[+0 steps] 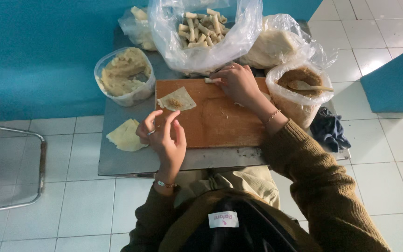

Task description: The person places triangular pastry wrappers on a wooden board, spoons a brown filling from a container onto each wrapper, then folds and pinches the wrappers closed into filled pastries, setting finished ones aside and arranging new wrappers on the board.

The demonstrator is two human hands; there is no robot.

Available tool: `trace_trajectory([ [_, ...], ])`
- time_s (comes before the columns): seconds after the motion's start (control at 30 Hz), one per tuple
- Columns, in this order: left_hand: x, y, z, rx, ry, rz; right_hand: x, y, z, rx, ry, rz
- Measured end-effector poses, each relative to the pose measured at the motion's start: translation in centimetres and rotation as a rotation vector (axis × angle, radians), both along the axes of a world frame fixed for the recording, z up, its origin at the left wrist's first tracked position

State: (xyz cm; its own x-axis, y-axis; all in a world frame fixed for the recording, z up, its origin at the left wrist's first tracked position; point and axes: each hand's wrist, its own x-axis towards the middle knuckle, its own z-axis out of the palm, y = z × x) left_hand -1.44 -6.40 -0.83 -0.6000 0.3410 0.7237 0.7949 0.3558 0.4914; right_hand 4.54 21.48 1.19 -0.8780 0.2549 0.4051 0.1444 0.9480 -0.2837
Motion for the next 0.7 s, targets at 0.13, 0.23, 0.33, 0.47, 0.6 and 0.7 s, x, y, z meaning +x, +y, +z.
trace_trajectory([
  [0.13, -0.9, -0.2, -0.1, 0.021, -0.034, 0.008, -0.3, 0.0, 0.5, -0.008, -0.021, -0.02],
  [0.23, -1.5, -0.4, -0.2, 0.038, -0.043, 0.029, 0.0, -1.3, 2.3, 0.073, 0.02, -0.018],
  [0.33, -2.5, -0.6, -0.3, 0.038, -0.083, 0.017, 1.4, -3.8, 5.1, -0.102, 0.101, 0.09],
  [0.47, -3.9, -1.3, -0.4, -0.016, -0.101, 0.004, 3.6, -6.8, 9.3, -0.226, 0.29, 0.167],
  [0.6, -4.8, -1.0, -0.8, -0.058, -0.074, 0.018, 3.3, -7.7, 12.1, -0.086, 0.6, 0.045],
  [0.7, -6.1, -0.4, -1.1, -0.081, -0.098, -0.005, 1.4, -6.8, 12.8, 0.055, 0.758, -0.042],
])
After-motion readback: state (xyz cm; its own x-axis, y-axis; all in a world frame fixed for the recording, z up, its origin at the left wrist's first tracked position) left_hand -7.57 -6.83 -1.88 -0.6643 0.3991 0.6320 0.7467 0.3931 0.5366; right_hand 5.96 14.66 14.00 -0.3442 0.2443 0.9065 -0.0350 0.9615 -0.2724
